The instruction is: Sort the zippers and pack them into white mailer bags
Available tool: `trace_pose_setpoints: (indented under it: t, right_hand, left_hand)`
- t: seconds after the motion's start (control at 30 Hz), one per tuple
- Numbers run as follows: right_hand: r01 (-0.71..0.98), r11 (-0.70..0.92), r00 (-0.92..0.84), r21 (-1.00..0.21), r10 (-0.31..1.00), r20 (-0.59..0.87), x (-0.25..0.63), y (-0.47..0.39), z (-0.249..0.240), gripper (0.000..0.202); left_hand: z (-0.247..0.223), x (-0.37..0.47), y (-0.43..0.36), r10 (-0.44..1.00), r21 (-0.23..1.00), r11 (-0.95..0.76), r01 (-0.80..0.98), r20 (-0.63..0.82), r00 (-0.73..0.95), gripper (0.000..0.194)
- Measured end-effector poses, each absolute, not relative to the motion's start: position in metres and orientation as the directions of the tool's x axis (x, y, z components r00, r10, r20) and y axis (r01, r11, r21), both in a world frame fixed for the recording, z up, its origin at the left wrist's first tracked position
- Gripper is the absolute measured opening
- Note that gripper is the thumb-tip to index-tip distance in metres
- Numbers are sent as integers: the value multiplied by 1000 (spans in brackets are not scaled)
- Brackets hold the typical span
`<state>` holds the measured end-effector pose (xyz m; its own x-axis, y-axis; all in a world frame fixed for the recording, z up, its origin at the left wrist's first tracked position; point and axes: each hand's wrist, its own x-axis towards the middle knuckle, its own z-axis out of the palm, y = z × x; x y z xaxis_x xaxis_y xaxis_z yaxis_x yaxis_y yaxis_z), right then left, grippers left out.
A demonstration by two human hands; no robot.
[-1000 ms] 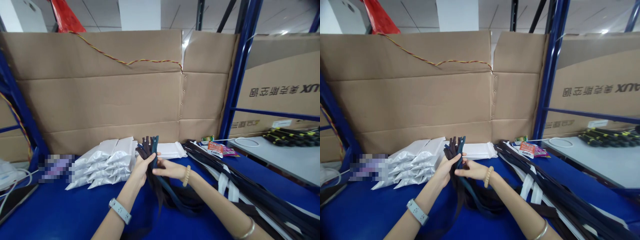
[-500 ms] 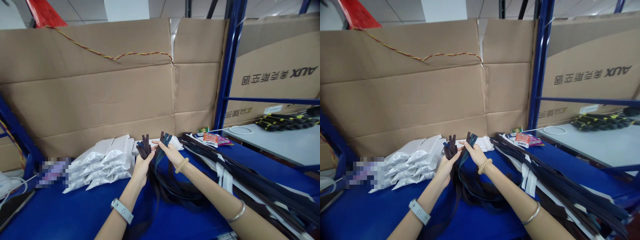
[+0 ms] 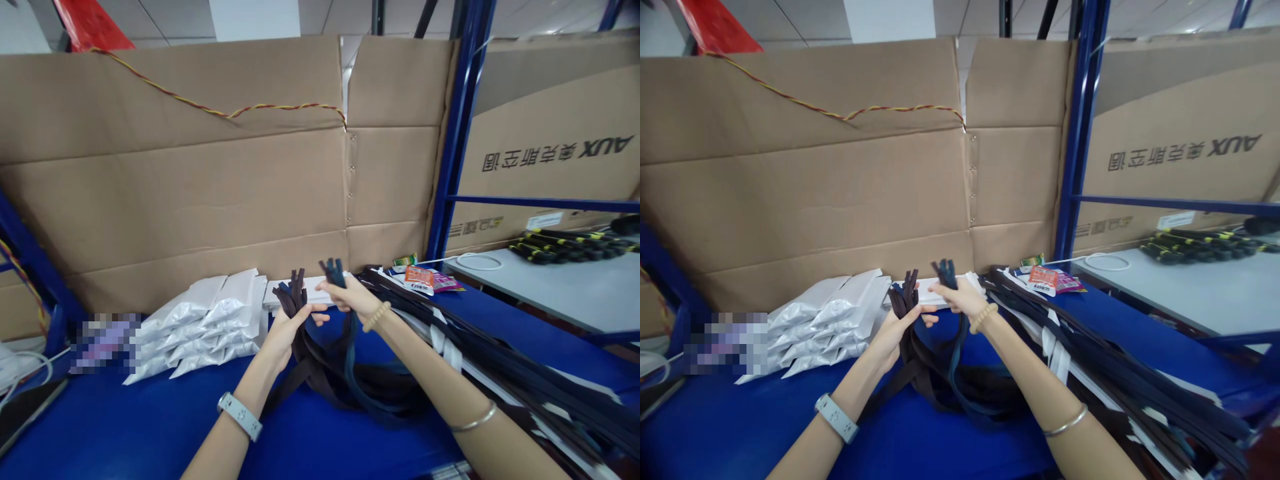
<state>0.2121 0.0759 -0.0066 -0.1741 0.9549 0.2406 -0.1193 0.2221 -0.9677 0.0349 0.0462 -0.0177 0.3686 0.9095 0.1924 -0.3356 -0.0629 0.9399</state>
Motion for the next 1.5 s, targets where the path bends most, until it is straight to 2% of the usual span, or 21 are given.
trace_pose_setpoints:
  t: [0.1, 0.23, 0.43, 0.57, 0.7, 0.8, 0.93, 1.03, 1.17, 1.37, 1.5]
  right_hand:
    - [-5, 232, -315, -973, 923, 222, 198, 68, -7, 37]
    - [-95, 220, -384, -971, 892, 239, 190, 64, -9, 32]
    - [-139, 232, -247, -963, 933, 261, 187, 67, -12, 23]
    - [-57, 270, -112, -961, 955, 275, 188, 67, -10, 21]
    - [76, 350, -72, -934, 936, 345, 191, 70, -11, 23]
    - [119, 369, -42, -922, 930, 366, 192, 73, -13, 23]
    - [84, 279, -20, -957, 960, 278, 191, 75, -17, 26]
    - [57, 212, -75, -976, 975, 207, 190, 75, -21, 33]
    - [0, 188, -112, -982, 976, 187, 189, 74, -22, 36]
    - [-114, 139, -158, -984, 975, 156, 190, 75, -22, 36]
    - [-120, 112, -165, -987, 978, 131, 190, 77, -25, 36]
  left_hand:
    - [-16, 37, 43, 902, 954, -72, -292, 188, 389, 49]
    - [-13, 38, 41, 898, 961, -71, -266, 178, 403, 49]
    - [-14, 39, 43, 920, 951, -23, -307, 141, 367, 47]
    - [-20, 39, 48, 949, 930, 8, -367, 108, 295, 59]
    - [-24, 38, 52, 967, 930, -51, -363, 136, 213, 45]
    - [-25, 37, 52, 981, 930, -39, -367, 106, 163, 40]
    - [-26, 36, 52, 992, 923, 6, -386, 42, 117, 42]
    - [-28, 36, 53, 993, 924, -22, -381, 64, 96, 41]
    - [-30, 36, 54, 989, 928, -61, -367, 106, 105, 38]
    - [-30, 37, 53, 986, 913, -25, -406, 88, 138, 32]
    - [-31, 37, 54, 989, 909, -16, -417, 76, 126, 33]
